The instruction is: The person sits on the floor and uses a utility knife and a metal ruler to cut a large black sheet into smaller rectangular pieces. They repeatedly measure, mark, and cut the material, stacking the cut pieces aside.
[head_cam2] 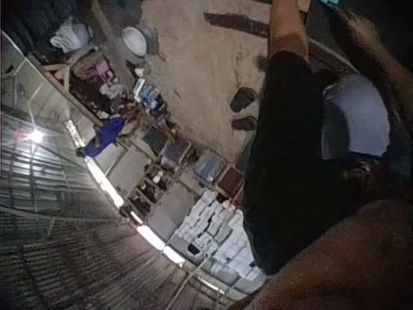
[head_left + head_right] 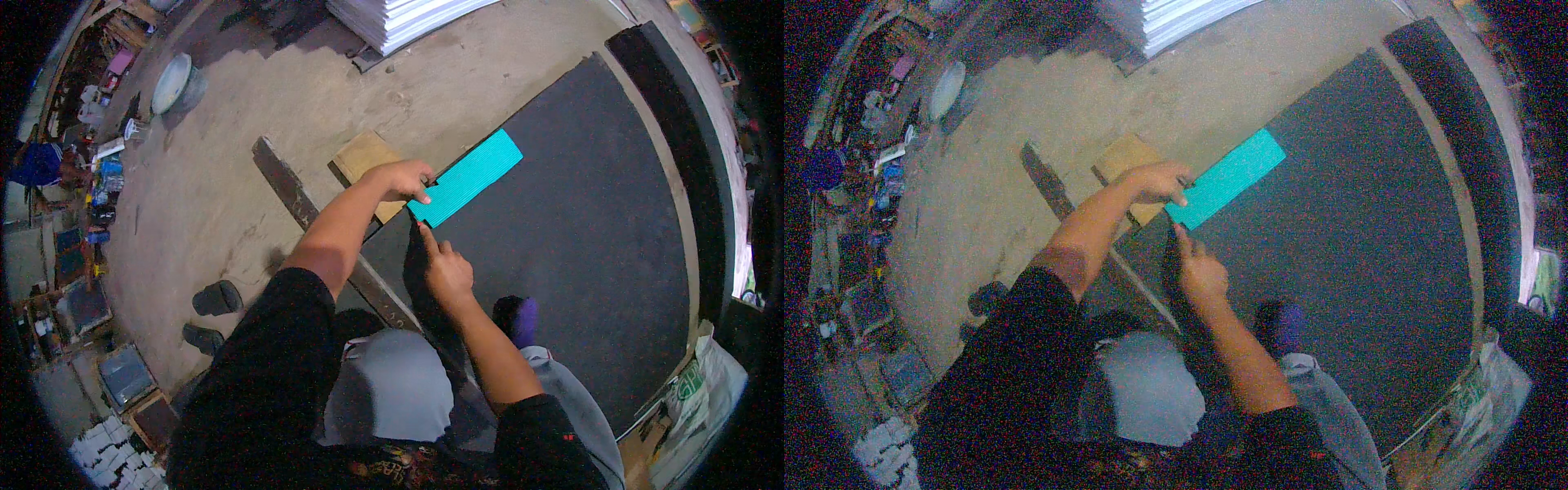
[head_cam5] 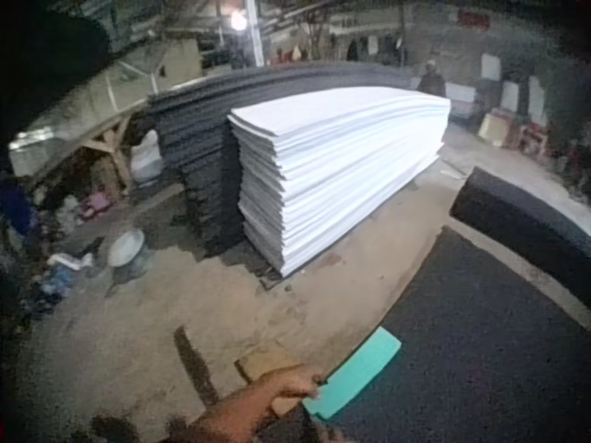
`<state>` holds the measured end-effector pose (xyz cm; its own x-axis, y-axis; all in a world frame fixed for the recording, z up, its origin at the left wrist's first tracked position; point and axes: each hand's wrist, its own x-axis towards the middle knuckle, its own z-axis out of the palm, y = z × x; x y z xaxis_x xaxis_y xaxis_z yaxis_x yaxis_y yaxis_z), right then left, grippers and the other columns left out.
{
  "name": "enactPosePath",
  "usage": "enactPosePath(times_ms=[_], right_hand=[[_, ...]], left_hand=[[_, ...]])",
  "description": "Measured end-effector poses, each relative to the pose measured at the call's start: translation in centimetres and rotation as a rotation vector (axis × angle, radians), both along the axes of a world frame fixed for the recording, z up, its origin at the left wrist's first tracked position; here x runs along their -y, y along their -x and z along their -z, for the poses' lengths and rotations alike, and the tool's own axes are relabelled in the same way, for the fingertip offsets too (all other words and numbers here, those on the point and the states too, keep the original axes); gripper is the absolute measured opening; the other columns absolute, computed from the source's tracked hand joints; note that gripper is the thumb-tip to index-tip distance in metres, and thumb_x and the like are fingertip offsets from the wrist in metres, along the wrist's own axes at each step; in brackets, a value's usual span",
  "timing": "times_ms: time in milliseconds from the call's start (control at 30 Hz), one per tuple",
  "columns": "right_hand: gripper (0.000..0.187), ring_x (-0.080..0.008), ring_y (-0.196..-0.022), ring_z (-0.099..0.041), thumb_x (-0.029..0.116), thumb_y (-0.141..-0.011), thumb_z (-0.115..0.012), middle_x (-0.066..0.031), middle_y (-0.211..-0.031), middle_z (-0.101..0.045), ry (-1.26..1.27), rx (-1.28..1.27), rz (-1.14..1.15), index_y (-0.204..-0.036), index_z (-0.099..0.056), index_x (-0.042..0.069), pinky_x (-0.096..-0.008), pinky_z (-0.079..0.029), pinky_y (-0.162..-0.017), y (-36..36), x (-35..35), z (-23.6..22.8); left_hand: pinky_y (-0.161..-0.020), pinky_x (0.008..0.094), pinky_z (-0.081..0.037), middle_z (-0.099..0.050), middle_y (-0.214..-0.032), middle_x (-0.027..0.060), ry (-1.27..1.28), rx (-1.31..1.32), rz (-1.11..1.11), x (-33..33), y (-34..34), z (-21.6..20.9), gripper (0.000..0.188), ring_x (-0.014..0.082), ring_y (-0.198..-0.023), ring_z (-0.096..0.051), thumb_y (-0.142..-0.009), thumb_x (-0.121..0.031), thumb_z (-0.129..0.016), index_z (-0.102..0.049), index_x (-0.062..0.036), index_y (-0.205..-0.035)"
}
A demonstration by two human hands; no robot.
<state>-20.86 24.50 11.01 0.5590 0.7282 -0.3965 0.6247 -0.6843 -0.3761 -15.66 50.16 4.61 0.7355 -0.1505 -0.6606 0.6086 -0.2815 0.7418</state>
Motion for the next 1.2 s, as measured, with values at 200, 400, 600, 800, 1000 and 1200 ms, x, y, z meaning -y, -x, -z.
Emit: enactPosePath(times_ms=[200, 400, 600, 800, 1000, 1200], right_hand=[[0.051, -0.0433, -0.093, -0.070, 0.018, -0.092, -0.070, -0.0232, -0.115, -0.069, -0.526, 0.010, 0.480, -0.141, -0.058, 0.009, -0.0502, -0.055, -0.084, 0.0, 3.9, 2.1], [0.033, -0.0425, -0.100, -0.067, 0.024, -0.097, -0.068, -0.0236, -0.105, -0.068, -0.409, -0.044, 0.872, -0.125, -0.069, 0.006, -0.0490, -0.052, -0.089, -2.9, -0.4, 5.3], [0.040, -0.0298, -0.091, -0.067, 0.025, -0.091, -0.077, -0.0109, -0.096, -0.066, -0.641, -0.103, 1.223, -0.121, -0.066, 0.002, -0.0441, -0.052, -0.083, -5.1, 0.4, 6.4], [0.031, -0.0173, -0.070, -0.057, 0.015, -0.093, -0.074, -0.0054, -0.085, -0.062, -0.734, -0.275, 1.466, -0.116, -0.061, -0.002, -0.0363, -0.051, -0.066, -15.7, 9.7, 8.7], [0.028, -0.0218, -0.070, -0.063, 0.016, -0.106, -0.058, -0.0106, -0.100, -0.060, -1.396, -0.530, 1.766, -0.128, -0.047, 0.003, -0.0396, -0.057, -0.058, -25.3, 16.6, 7.2], [0.024, -0.0346, -0.085, -0.068, 0.018, -0.104, -0.059, -0.0143, -0.102, -0.062, -0.751, -0.063, 1.442, -0.122, -0.051, 0.005, -0.0444, -0.057, -0.070, -21.4, 17.4, 8.1]], left_hand=[[-0.079, 0.0438, -0.054, -0.070, -0.105, 0.0141, -0.147, 0.320, -0.127, 1.3, 3.6, 0.2, 0.055, 0.0279, -0.089, -0.068, -0.086, -0.010, -0.079, -0.061, -0.0072, -0.137], [-0.105, 0.0530, -0.040, -0.059, -0.132, 0.0141, -0.936, 0.651, -0.153, 9.2, 9.2, 0.1, 0.039, 0.0381, -0.129, -0.049, -0.094, -0.026, -0.070, -0.069, -0.0219, -0.133], [-0.118, 0.0647, -0.020, -0.042, -0.156, 0.0166, -1.016, 0.675, -0.192, 15.0, 8.4, -0.8, 0.046, 0.0464, -0.148, -0.027, -0.096, -0.030, -0.068, -0.063, -0.0239, -0.141], [-0.121, 0.0664, -0.015, -0.034, -0.165, 0.0164, -0.815, 0.739, -0.041, 20.4, 4.7, -0.5, 0.067, 0.0450, -0.156, -0.017, -0.100, -0.049, -0.058, -0.039, -0.0266, -0.160], [-0.124, 0.0661, -0.009, -0.010, -0.173, 0.0203, -0.952, 0.654, 0.406, 23.3, 5.9, -0.9, 0.074, 0.0453, -0.159, -0.005, -0.100, -0.068, -0.045, -0.027, -0.0358, -0.164], [-0.121, 0.0712, -0.010, -0.014, -0.172, 0.0209, -0.954, 0.726, 0.362, 23.9, 5.5, -1.5, 0.068, 0.0485, -0.158, -0.008, -0.096, -0.071, -0.050, -0.039, -0.0449, -0.158]])
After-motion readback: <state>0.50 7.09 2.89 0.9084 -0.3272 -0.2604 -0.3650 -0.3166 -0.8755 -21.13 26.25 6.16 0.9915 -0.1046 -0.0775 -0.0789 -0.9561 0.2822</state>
